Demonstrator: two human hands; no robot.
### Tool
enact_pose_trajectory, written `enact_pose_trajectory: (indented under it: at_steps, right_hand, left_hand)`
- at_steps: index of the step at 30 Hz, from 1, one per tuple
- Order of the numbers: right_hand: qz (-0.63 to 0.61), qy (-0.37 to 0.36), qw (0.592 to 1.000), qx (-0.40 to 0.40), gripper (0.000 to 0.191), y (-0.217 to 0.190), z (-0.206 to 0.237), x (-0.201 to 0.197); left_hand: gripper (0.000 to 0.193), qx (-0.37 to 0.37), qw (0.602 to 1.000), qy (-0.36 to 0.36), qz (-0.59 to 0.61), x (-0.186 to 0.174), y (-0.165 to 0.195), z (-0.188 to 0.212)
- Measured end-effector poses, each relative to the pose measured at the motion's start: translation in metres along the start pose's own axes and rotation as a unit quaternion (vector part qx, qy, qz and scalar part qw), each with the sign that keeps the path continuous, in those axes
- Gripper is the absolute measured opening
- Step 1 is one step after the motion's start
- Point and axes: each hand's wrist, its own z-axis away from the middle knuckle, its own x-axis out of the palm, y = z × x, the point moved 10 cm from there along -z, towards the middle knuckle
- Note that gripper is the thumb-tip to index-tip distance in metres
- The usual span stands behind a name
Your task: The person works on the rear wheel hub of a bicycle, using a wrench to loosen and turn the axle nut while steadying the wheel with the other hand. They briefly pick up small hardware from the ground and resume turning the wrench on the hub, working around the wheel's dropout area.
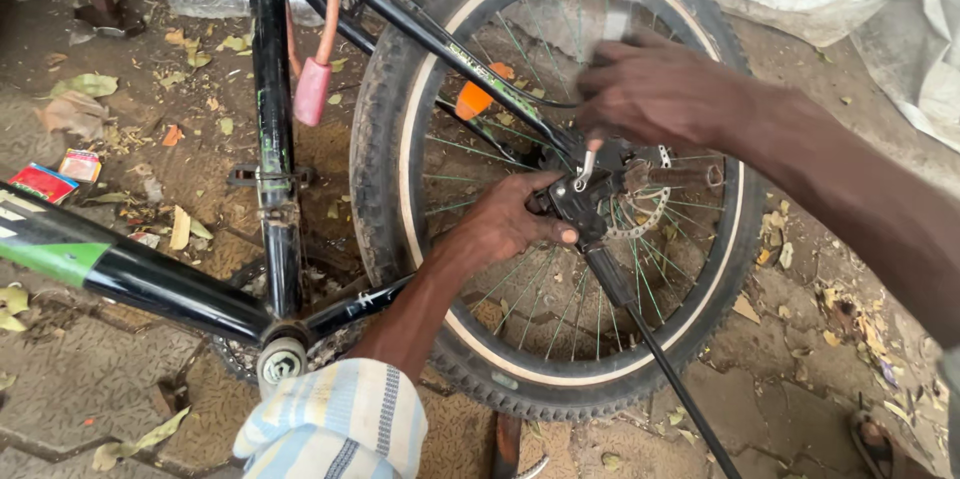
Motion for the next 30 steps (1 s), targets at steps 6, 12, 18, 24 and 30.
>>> enact_pose_trajectory:
  at_steps: [6,12,18,24,30]
  right_hand:
    - [-0.089,0.027,0.995,-0.04,0.037,0.007,-0.008,0.006]
    - [-0.338,-0.136,0.905,0.218,0.036,0.021,0.072,0.084]
    - [-0.153,0.062,0.98,0.113,0.036,0.015,0.047,0.008]
    - [0.041,-0.095,0.994,0.033,0.037,-0.001,-0.008,-0.002]
    - [0.081,0.112,0.988,-0.069,0.029,-0.011,-0.017,-0.018]
  left_hand:
    - [0.083,-0.051,0.992,0.028,-0.108,-0.007,-0.004,0.006]
    - [0.081,-0.023,0.995,0.018,-0.096,-0.005,-0.004,0.001]
    - [0.081,0.005,0.999,0.0,-0.054,-0.002,-0.002,-0.001]
    - [0.089,-0.06,0.992,0.031,-0.108,-0.01,-0.01,0.001]
    - [0.092,-0.027,0.996,0.022,-0.084,-0.007,-0.012,-0.005]
